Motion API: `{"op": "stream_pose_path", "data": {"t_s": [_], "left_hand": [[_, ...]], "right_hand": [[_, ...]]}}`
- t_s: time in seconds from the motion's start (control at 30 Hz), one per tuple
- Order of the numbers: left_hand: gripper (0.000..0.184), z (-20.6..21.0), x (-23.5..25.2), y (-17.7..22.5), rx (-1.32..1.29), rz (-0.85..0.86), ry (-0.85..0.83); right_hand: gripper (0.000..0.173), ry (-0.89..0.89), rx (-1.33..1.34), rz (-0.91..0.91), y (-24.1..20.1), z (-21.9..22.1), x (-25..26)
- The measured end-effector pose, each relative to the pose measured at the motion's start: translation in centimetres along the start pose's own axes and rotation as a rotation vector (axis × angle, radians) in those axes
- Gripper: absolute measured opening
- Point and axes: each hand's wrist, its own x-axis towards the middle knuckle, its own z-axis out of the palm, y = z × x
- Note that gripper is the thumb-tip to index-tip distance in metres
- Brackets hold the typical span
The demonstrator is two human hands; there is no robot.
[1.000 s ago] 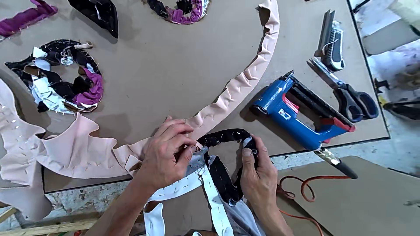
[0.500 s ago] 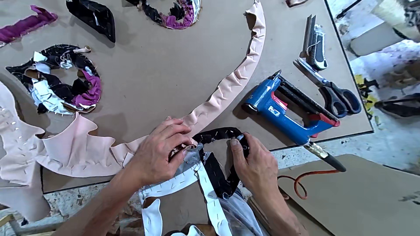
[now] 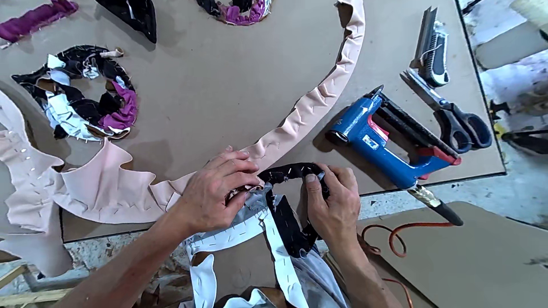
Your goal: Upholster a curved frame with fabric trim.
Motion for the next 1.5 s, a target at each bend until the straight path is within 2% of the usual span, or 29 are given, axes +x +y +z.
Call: {"op": "stream_pose_path", "data": {"t_s": [0.2,0.37,0.63,0.8,1.13,1.23,1.33,1.4,1.5], "left_hand": [[0.020,0.3,0.5,-0.1,-0.020,0.015,0.021],[0.019,0.3,0.6,-0.1,-0.024,0.007,0.014],[0.022,0.3,0.6,-0.1,-0.013,0.010,0.015],[0.032,0.3,0.6,-0.2,0.012,0.009,0.019],[0.033,0.1,0.4,-0.4,0.002,0.027,0.022],[0.040,-1.2,0.7,-0.6,-0.209,-0.040,-0.020],[0.057,-3.1,1.6,-1.9,-0.675,-0.168,-0.036],[0.060,-5.0,1.5,-2.7,-0.933,-0.265,0.011],[0.058,-8.1,-0.6,-2.3,-0.814,-0.291,0.185]], "right_hand": [[0.045,0.078,0.013,-0.018,0.1,0.7,-0.1],[0.057,0.066,-0.003,-0.040,0.2,0.6,0.2],[0.055,0.110,0.003,-0.038,-0.1,0.9,-0.1],[0.056,0.091,0.016,-0.024,0.0,0.9,0.0],[0.057,0.103,0.021,-0.020,0.0,1.2,-0.1],[0.059,0.086,0.026,-0.027,0.1,1.0,0.0],[0.059,0.051,0.014,-0.056,0.1,0.5,0.2],[0.061,0.022,0.007,-0.065,0.0,0.4,0.3],[0.063,0.024,0.006,-0.057,0.0,0.3,0.6]]}}
